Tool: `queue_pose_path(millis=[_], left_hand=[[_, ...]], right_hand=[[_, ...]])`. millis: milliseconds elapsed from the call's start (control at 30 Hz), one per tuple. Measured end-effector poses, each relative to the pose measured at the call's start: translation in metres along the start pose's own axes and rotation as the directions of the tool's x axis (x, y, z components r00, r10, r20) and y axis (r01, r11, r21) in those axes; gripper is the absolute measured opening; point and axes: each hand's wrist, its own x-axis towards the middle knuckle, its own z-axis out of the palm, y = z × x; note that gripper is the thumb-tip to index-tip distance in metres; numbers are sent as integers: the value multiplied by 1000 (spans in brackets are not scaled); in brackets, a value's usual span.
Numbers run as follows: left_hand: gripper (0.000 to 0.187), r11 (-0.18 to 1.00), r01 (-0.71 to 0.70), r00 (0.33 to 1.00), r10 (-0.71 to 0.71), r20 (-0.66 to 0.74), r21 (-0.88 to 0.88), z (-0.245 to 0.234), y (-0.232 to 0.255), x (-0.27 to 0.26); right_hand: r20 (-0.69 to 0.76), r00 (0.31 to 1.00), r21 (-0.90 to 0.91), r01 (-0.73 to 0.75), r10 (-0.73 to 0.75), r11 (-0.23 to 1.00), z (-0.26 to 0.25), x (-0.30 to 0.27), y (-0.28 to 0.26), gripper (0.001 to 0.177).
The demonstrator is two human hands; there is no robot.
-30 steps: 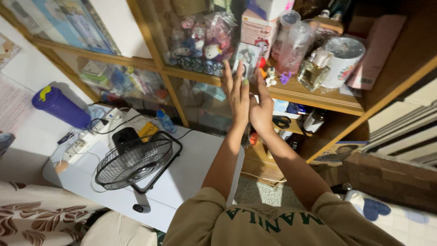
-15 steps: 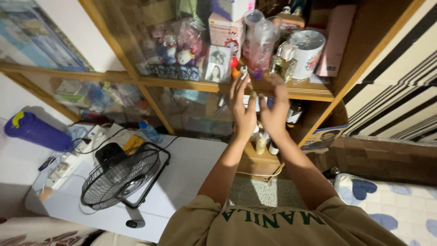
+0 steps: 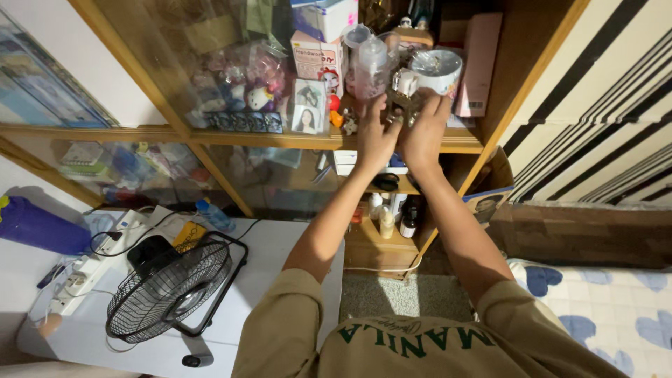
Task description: The person picks up and rearranges figurines, containers, and various small objects on a desk and a shelf, moving items between the two surfaces.
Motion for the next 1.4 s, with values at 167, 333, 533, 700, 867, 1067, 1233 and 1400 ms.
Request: queue_pose_path(millis=[167, 333, 533, 700, 867, 1067, 1233, 1400], left_hand=[[64, 993, -89, 995, 91, -28, 79, 5, 3, 0], [80, 990, -125, 990, 129, -59, 67, 15, -2, -1], [85, 998, 54, 998, -54, -30, -21, 21, -10, 4], [68, 997, -14, 995, 7, -99, -75, 16, 1, -2], [74, 1000, 7, 992, -9, -125, -15, 10, 13, -1], [58, 984, -13, 999, 21, 40, -180, 9, 18, -3], [55, 948, 70, 987, -22, 157, -310, 17, 12, -3], [54, 883, 13, 993, 43, 109, -469, 20, 5, -12]], right_hand=[[37, 999, 29, -27, 25, 999, -5, 0, 7, 51], [35, 999, 150, -26, 21, 988, -18, -9, 8, 48], [94, 985, 196, 126, -146, 972, -38, -8, -1, 54], [39, 999, 63, 31, -34, 998, -55, 12, 1, 66], [112, 994, -152, 16, 1, 988, -38, 19, 12, 67], [43, 999, -80, 9, -6, 997, -33, 15, 30, 64], [19, 1000, -16, 13, -13, 1000, -31, 17, 37, 63], [-98, 995, 120, 10, 2, 993, -36, 14, 27, 53]])
